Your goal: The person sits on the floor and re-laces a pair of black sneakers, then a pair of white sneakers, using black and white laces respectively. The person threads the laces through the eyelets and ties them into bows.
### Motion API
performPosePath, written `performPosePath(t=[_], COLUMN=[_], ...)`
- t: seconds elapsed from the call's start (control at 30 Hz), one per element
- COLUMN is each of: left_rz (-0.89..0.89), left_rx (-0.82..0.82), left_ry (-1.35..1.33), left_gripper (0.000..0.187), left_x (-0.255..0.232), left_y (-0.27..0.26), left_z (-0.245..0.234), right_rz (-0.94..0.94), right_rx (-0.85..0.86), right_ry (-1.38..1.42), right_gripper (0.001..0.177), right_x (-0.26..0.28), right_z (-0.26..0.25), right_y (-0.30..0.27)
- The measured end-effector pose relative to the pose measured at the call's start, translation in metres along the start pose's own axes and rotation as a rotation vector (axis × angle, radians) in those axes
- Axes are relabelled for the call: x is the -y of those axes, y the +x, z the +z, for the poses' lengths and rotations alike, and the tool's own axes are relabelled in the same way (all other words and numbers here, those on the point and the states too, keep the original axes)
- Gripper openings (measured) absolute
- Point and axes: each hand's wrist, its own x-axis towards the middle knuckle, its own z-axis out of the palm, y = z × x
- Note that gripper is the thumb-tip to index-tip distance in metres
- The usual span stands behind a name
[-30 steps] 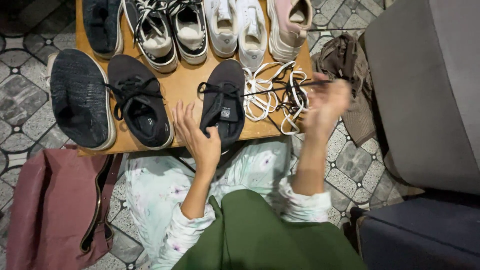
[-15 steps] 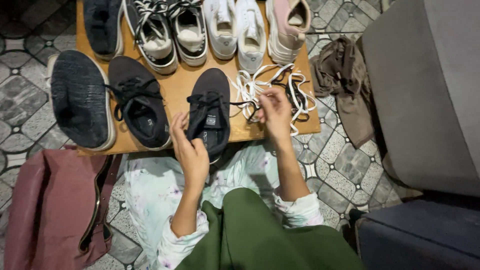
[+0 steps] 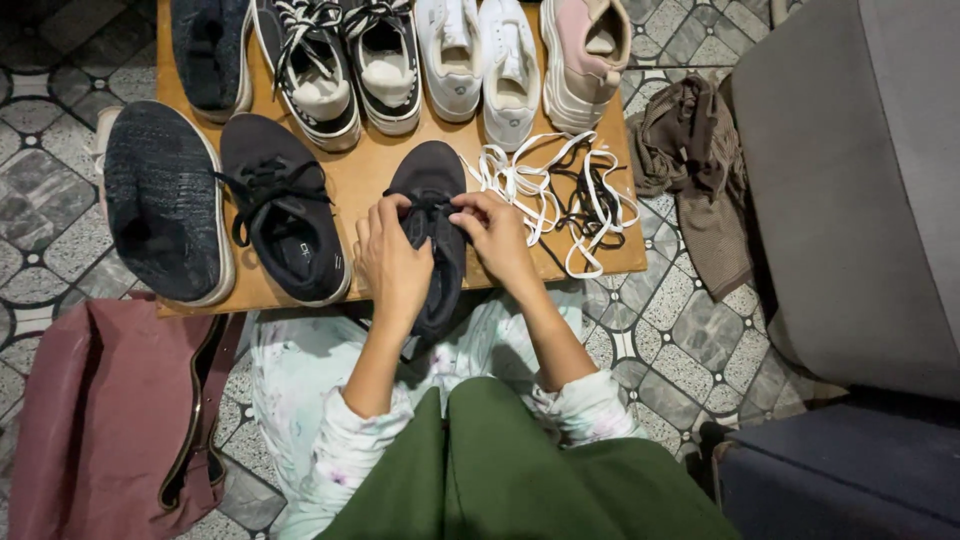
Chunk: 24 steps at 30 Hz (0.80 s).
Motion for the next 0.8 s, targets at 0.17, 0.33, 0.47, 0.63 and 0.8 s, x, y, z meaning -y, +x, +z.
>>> performPosePath(t=[0.17, 0.33, 0.47, 0.63, 0.8], left_rz=[-0.039, -0.032, -0.068, -0.039, -0.051], left_rx=[-0.064, -0.092, -0.105, -0.149, -0.152], left_ry=[-0.072, -0.081, -0.109, -0.135, -0.149], left_gripper=[0.046, 0.045, 0.038, 0.04, 0.04], left_x=[0.01, 0.014, 0.013, 0.014, 0.017], left_y=[-0.003, -0.004, -0.005, -0.009, -0.009], left_z=[0.007, 0.011, 0.007, 0.004, 0.008], right_rz=[-0.27, -0.118, -0.262, 0.238, 0.292], right_rx=[-0.03, -0.013, -0.131, -0.348, -0.228], right_ry=[-0.143, -0.109, -0.239, 0.209, 0.76], right_gripper=[0.011, 0.014, 0.009, 0.011, 0.012], right_x=[0.013, 0.016, 0.003, -0.035, -0.058], right_z=[-0.002, 0.005, 0.008, -0.043, -0.047], right_y=[-0.003, -0.009, -0.01, -0.003, -0.007])
